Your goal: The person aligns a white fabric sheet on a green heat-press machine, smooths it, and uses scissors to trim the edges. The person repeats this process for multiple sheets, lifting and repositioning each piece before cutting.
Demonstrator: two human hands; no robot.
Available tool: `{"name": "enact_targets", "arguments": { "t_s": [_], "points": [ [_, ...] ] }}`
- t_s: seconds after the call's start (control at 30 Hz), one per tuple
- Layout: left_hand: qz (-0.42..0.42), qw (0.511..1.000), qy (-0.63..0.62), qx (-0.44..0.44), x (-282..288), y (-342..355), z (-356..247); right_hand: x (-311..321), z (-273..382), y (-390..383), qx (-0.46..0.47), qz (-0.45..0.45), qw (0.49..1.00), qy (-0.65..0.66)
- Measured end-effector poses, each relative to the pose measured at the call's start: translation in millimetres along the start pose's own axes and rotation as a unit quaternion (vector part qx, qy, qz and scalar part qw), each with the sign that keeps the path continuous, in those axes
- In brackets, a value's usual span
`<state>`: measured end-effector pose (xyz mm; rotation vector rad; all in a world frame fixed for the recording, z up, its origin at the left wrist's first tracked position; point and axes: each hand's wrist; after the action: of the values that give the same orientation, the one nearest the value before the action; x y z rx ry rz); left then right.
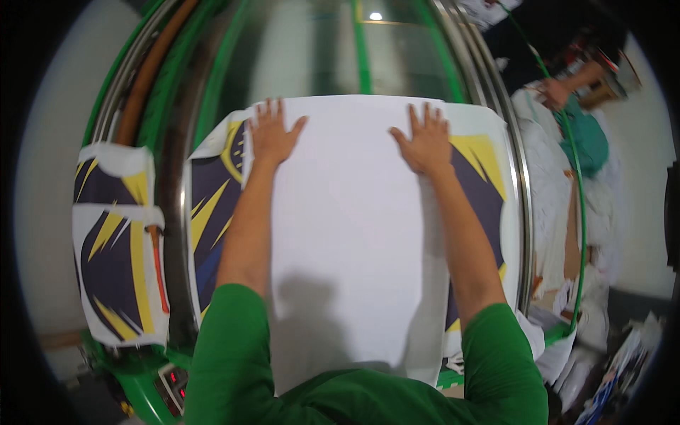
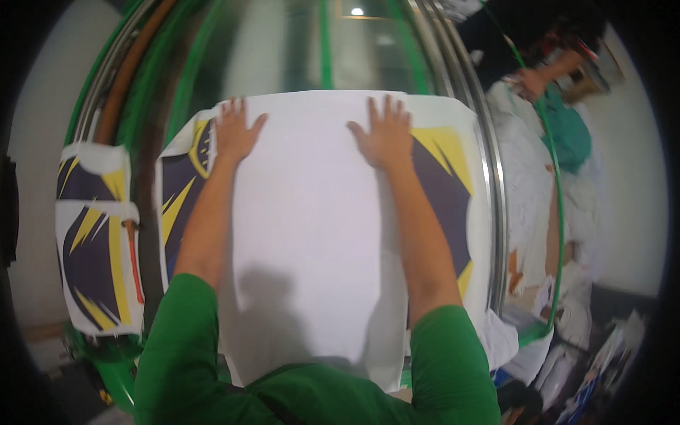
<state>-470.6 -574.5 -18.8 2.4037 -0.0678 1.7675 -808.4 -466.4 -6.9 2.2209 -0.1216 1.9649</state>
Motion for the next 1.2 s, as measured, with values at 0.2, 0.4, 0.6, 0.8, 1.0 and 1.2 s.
{"name": "enact_targets", "arguments": {
  "t_s": [0.2, 0.4, 0.6, 0.8, 1.0, 1.2],
  "points": [
    [0.022, 0.999, 0.024, -0.005, 26, -30, 10, 20, 9, 18, 0.032, 0.086, 0.996, -0.019],
    [0.103, 0.976, -0.12, -0.153, 67, -250, -22, 36, 32, -185, 0.047, -0.066, 0.992, 0.097],
    [0.129, 0.985, -0.049, -0.103, 91, -380, 33, 66, 32, -365, 0.107, 0.039, 0.99, 0.081],
    [0.077, 0.991, -0.037, -0.105, 87, -372, 29, 65, 31, -359, 0.109, -0.016, 0.993, 0.053],
    [0.084, 0.983, -0.087, -0.138, 106, -457, 18, 83, 48, -427, 0.069, -0.019, 0.997, 0.031],
    [0.135, 0.984, -0.071, -0.087, 119, -594, 42, 81, 60, -538, 0.135, 0.029, 0.989, 0.048]
  ]
}}
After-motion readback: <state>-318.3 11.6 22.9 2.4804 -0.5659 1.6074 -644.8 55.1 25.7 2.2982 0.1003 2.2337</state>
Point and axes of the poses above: each hand's wrist, its own y-axis towards the middle knuckle, its own x-axis out of the back of the hand, z = x × y, and after that the axes turned 14 degrees about -y, right-handed
